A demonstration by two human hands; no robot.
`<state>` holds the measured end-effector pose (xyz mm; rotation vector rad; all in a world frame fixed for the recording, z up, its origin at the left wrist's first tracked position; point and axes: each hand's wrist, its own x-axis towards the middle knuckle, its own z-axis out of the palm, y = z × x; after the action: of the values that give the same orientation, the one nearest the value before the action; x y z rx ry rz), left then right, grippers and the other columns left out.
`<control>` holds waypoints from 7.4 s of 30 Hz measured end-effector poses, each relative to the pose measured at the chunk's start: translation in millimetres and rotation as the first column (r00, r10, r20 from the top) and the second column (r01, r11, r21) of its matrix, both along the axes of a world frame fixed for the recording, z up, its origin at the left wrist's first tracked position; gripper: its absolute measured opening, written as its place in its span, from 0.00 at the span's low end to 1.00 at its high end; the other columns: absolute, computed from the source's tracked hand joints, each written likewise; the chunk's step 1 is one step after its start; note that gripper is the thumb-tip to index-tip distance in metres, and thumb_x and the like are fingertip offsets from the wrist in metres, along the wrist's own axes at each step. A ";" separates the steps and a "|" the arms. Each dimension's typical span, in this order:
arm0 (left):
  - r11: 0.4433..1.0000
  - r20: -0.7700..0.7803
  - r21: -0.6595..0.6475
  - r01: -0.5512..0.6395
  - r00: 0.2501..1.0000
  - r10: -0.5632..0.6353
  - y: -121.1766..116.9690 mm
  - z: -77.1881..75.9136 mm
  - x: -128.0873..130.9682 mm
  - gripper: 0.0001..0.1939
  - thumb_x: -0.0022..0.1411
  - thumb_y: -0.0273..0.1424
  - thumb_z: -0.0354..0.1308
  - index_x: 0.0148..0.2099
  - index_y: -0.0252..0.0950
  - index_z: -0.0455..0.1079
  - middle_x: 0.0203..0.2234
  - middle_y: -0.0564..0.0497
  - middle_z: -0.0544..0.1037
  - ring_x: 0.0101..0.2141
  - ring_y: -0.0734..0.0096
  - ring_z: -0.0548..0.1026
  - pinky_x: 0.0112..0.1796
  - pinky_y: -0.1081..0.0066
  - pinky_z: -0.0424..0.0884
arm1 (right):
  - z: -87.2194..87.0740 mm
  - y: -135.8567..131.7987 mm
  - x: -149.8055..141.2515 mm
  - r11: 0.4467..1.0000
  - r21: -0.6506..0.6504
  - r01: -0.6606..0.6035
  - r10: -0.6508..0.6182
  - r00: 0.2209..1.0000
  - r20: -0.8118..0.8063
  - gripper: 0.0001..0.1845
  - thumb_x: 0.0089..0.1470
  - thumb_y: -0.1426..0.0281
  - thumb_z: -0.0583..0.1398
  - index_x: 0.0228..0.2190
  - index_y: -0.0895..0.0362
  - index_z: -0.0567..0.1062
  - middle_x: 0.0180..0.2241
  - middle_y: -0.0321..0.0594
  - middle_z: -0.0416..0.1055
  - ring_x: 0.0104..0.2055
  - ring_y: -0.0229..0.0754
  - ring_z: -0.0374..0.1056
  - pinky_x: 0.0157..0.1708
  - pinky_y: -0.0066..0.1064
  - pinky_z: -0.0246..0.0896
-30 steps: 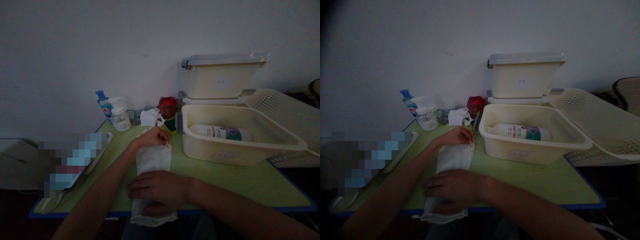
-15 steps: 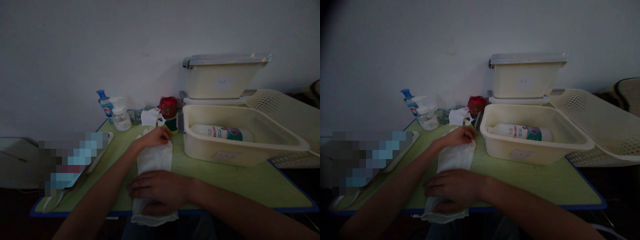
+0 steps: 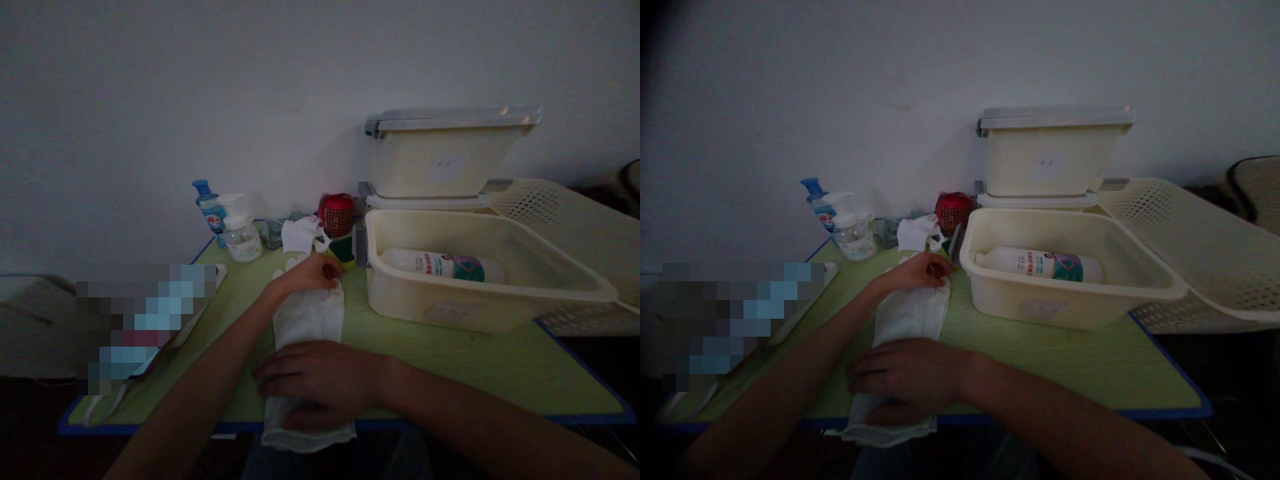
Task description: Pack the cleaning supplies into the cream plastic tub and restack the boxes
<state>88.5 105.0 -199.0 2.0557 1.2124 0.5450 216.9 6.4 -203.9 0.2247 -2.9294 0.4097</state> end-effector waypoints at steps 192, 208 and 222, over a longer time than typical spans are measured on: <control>0.880 -0.624 0.437 0.186 0.767 0.148 -76.4 -7.4 -29.0 0.41 0.57 0.56 0.38 0.64 0.33 0.46 0.63 0.40 0.46 0.62 0.50 0.44 0.57 0.47 0.39 | -10.6 48.7 9.9 0.474 -0.328 0.817 -0.879 0.458 -0.130 0.28 0.39 0.82 0.48 0.46 0.59 0.60 0.51 0.50 0.55 0.57 0.48 0.50 0.58 0.47 0.46; 0.726 -0.213 0.483 -0.490 0.738 0.640 -46.1 -8.8 -59.2 0.12 0.60 0.32 0.48 0.40 0.31 0.69 0.35 0.44 0.74 0.37 0.64 0.72 0.39 0.67 0.67 | 9.6 22.7 5.1 0.794 -0.265 0.547 -0.601 0.771 -0.211 0.03 0.50 0.76 0.55 0.29 0.58 0.67 0.31 0.39 0.66 0.36 0.40 0.63 0.39 0.32 0.56; 0.695 0.018 0.195 -0.692 0.711 0.703 -17.8 -27.4 -72.1 0.03 0.52 0.23 0.55 0.28 0.32 0.69 0.24 0.51 0.75 0.26 0.74 0.71 0.30 0.75 0.66 | 23.8 -13.1 0.4 0.982 -0.088 0.168 -0.149 0.970 0.194 0.11 0.47 0.63 0.60 0.24 0.58 0.68 0.26 0.32 0.68 0.32 0.36 0.64 0.35 0.30 0.48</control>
<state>16.4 87.3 -226.4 1.6937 2.0686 0.9860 217.3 -6.7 -180.1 -0.0666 -3.0670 0.5853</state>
